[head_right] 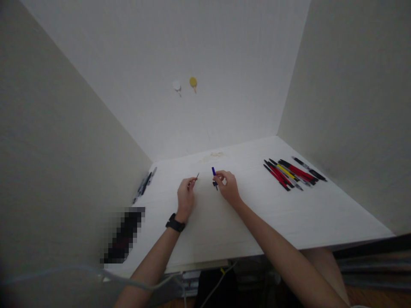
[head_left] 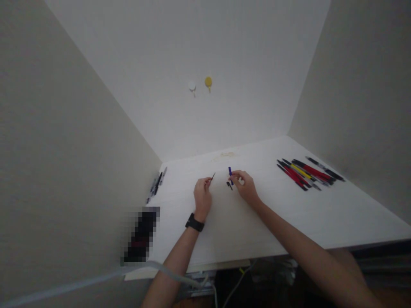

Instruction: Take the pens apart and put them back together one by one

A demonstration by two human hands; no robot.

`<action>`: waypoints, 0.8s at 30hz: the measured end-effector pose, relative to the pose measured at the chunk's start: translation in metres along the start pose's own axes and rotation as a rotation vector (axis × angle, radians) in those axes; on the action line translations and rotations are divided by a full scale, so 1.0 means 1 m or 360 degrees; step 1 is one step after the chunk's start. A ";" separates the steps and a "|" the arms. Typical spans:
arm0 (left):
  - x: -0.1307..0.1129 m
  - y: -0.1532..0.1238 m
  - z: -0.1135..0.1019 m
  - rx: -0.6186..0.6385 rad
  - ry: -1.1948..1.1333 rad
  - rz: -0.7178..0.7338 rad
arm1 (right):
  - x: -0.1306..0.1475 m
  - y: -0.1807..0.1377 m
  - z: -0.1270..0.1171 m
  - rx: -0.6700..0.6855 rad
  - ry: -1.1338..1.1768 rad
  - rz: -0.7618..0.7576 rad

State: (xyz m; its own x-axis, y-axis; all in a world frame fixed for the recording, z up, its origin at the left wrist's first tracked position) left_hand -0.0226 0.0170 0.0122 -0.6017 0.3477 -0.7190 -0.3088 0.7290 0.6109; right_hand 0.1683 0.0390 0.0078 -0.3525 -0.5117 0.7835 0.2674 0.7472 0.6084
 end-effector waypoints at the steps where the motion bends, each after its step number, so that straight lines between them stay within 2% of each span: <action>1: 0.000 0.002 -0.001 -0.0054 -0.0104 -0.0068 | 0.002 -0.002 0.000 -0.0010 -0.0077 -0.0089; 5: 0.001 0.007 -0.003 -0.0231 -0.0564 -0.0377 | 0.008 -0.009 0.003 0.0082 -0.0274 -0.0406; 9: 0.004 0.007 -0.003 -0.0327 -0.0863 -0.0511 | 0.010 -0.012 0.006 0.0193 -0.0341 -0.0533; 14: 0.002 0.005 -0.003 -0.0364 -0.0912 -0.0501 | 0.011 -0.013 0.007 0.0277 -0.0366 -0.0579; 20: 0.000 0.003 -0.003 -0.0295 -0.0806 -0.0462 | 0.016 -0.012 0.006 0.0298 -0.0342 -0.0575; 24: 0.004 0.004 -0.007 -0.0441 -0.0795 -0.0527 | 0.016 -0.012 0.005 0.0280 -0.0318 -0.0571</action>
State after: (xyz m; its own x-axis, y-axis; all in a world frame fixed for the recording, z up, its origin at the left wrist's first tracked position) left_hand -0.0312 0.0174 0.0141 -0.0490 0.4117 -0.9100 -0.6371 0.6888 0.3459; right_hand 0.1546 0.0237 0.0121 -0.5660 -0.6726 0.4767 -0.0539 0.6072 0.7927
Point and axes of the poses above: each hand's wrist, its own y-axis towards the middle knuckle, its own z-axis out of the palm, x = y × z, the point moved 3 cm from there along y, towards the middle knuckle, and after that the axes turned 13 degrees about -x, right-handed, at the moved point
